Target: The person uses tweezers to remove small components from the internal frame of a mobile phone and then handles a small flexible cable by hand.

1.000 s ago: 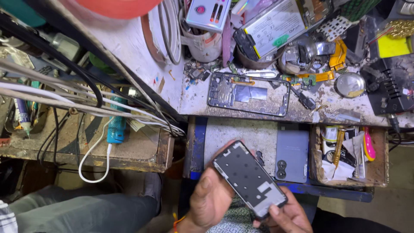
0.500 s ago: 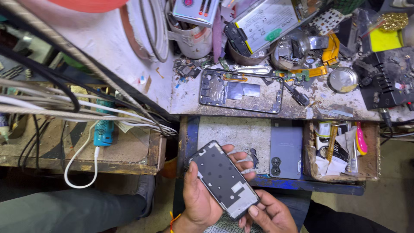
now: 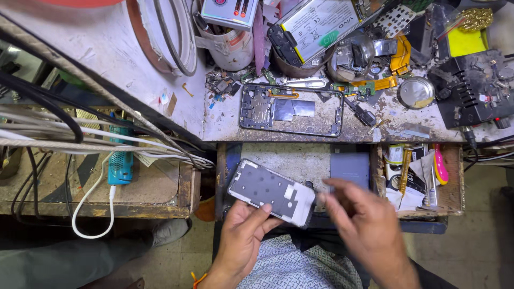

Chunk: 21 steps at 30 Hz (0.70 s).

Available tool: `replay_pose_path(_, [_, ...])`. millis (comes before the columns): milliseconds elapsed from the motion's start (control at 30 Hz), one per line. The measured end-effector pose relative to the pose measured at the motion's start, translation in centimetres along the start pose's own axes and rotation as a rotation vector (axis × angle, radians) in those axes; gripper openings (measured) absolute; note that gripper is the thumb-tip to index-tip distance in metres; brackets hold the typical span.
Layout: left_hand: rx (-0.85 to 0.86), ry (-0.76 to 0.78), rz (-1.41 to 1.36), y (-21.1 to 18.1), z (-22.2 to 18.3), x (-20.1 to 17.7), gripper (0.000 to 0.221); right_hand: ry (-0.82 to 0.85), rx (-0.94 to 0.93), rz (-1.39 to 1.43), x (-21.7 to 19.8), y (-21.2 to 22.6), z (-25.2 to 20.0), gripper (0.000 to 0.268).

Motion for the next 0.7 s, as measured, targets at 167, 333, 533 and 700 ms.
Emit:
replay_pose_path(167, [0.062, 0.011, 0.046, 0.9, 0.8, 0.5, 0.026, -0.546, -0.885, -0.038, -6.5, 11.5, -1.7, 0.019])
replay_pose_path(333, [0.019, 0.048, 0.268, 0.5, 0.6, 0.6, 0.031, -0.586, -0.973, -0.148, -5.9, 14.3, 0.1, 0.018])
replay_pose_path(533, [-0.195, 0.035, 0.512, 0.6, 1.1, -1.9, 0.031, -0.617, -0.974, -0.193, -4.6, 14.0, 0.7, 0.013])
replay_pose_path(700, [-0.281, 0.091, 0.556, 0.7, 1.1, -3.5, 0.033, -0.727, -1.065, -0.161, -4.8, 13.3, 0.3, 0.015])
Point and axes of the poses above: each hand's wrist, its own z-axis towards the middle knuckle, its own x-axis out of the palm, y = z × x, the point moved 9 cm from there along z, towards the middle knuckle, and after that the axes turned 6 degrees about -y, right-handed, at the moved point
